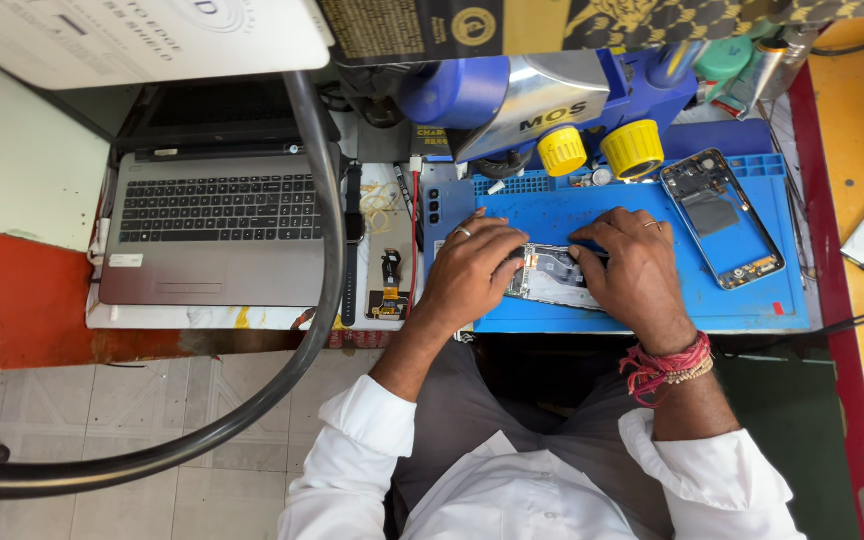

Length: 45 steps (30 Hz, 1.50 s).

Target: The person manipulates internal components of a disassembled smartphone on a blue workbench, using a small metal tool to adjust parts. They then pick up a rectangular battery, peel off a protective film, and place it into the phone chassis.

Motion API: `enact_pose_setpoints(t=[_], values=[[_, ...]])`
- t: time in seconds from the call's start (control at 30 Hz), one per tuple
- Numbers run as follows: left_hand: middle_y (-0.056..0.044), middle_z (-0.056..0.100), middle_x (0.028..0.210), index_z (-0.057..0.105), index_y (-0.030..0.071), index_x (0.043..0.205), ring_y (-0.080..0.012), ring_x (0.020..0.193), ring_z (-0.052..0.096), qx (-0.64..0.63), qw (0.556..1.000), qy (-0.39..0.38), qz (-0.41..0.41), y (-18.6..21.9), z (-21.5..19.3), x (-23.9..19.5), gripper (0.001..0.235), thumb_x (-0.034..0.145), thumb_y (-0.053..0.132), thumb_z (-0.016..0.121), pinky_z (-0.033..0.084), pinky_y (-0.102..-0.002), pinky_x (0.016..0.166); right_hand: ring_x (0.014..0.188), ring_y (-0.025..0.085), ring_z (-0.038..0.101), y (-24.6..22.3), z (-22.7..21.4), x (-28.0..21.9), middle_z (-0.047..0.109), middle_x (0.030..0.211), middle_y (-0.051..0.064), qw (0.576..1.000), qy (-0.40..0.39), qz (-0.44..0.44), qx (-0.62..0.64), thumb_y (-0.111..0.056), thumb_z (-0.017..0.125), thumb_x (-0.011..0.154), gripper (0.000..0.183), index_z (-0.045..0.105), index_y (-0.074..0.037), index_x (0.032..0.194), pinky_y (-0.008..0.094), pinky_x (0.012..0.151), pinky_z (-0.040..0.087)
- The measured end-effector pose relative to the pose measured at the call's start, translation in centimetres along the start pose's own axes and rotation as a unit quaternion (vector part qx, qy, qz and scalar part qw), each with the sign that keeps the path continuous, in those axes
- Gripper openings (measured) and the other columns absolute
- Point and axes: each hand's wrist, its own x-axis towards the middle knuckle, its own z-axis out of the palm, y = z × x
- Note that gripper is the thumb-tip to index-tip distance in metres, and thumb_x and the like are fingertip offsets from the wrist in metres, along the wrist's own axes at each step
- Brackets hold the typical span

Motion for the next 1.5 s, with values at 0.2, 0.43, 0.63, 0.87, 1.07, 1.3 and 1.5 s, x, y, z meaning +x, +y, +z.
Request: enact_pose_setpoints(t=[0.2,0.43,0.63,0.87,1.07,1.3,1.5], values=[[-0.011,0.075,0.110,0.077,0.003,0.101,-0.0269,0.111,0.068,0.051,0.998,0.009,0.037,0.1,0.4,-0.1,0.015,0.088,0.011,0.079,0.046,-0.050,0.114,0.091,0.027,0.061,-0.8,0.6,0.9,0.071,0.095,0.002,0.999,-0.012,-0.026,-0.019,-0.021,0.079,0.085,0.011,0.079,-0.014,0.093,0.044,0.081,0.038],[-0.011,0.075,0.109,0.078,0.005,0.100,-0.0261,0.112,0.069,0.099,0.993,0.005,0.070,0.3,0.6,-0.4,0.011,0.092,0.010,0.074,0.047,-0.051,0.114,0.090,0.026,0.062,-1.1,1.0,1.3,0.070,0.090,0.003,0.997,-0.037,-0.041,-0.059,-0.018,0.076,0.088,0.006,0.076,-0.012,0.088,0.044,0.083,0.040],[-0.012,0.075,0.109,0.078,0.004,0.099,-0.0236,0.111,0.069,0.124,0.988,-0.003,0.093,0.3,0.4,-0.5,0.010,0.093,0.012,0.074,0.046,-0.052,0.114,0.088,0.027,0.061,-1.2,1.1,1.2,0.070,0.089,0.004,0.996,-0.021,-0.070,-0.044,-0.019,0.077,0.087,0.011,0.076,-0.011,0.094,0.044,0.081,0.039],[-0.013,0.075,0.109,0.077,0.001,0.101,-0.0244,0.111,0.069,0.130,0.987,-0.012,0.094,0.8,-0.1,-0.4,0.015,0.094,0.014,0.073,0.046,-0.051,0.115,0.086,0.026,0.062,-1.4,1.4,1.7,0.068,0.086,0.003,0.992,-0.026,-0.102,-0.074,-0.017,0.075,0.088,0.006,0.072,-0.011,0.086,0.043,0.079,0.039],[-0.013,0.074,0.110,0.077,0.001,0.101,-0.0246,0.112,0.069,0.133,0.986,-0.021,0.095,1.1,-0.3,-0.3,0.015,0.094,0.013,0.070,0.044,-0.052,0.116,0.084,0.027,0.062,-1.6,1.6,1.8,0.067,0.086,0.005,0.989,-0.015,-0.118,-0.087,-0.015,0.074,0.086,0.007,0.070,-0.010,0.085,0.043,0.078,0.040],[-0.013,0.073,0.110,0.077,0.000,0.101,-0.0254,0.110,0.069,0.123,0.988,-0.031,0.088,1.0,-0.4,-0.4,0.015,0.094,0.012,0.069,0.043,-0.051,0.118,0.084,0.026,0.062,-1.9,1.8,1.9,0.068,0.089,0.005,0.987,-0.003,-0.141,-0.079,-0.013,0.073,0.087,0.005,0.071,-0.010,0.088,0.043,0.077,0.040],[-0.014,0.073,0.110,0.076,0.000,0.099,-0.0264,0.109,0.069,0.114,0.989,-0.019,0.090,0.8,-0.2,-0.5,0.014,0.093,0.011,0.070,0.044,-0.051,0.118,0.084,0.026,0.062,-1.8,2.1,2.0,0.068,0.089,0.005,0.985,-0.016,-0.139,-0.096,-0.013,0.074,0.088,0.005,0.070,-0.010,0.088,0.042,0.078,0.040]])
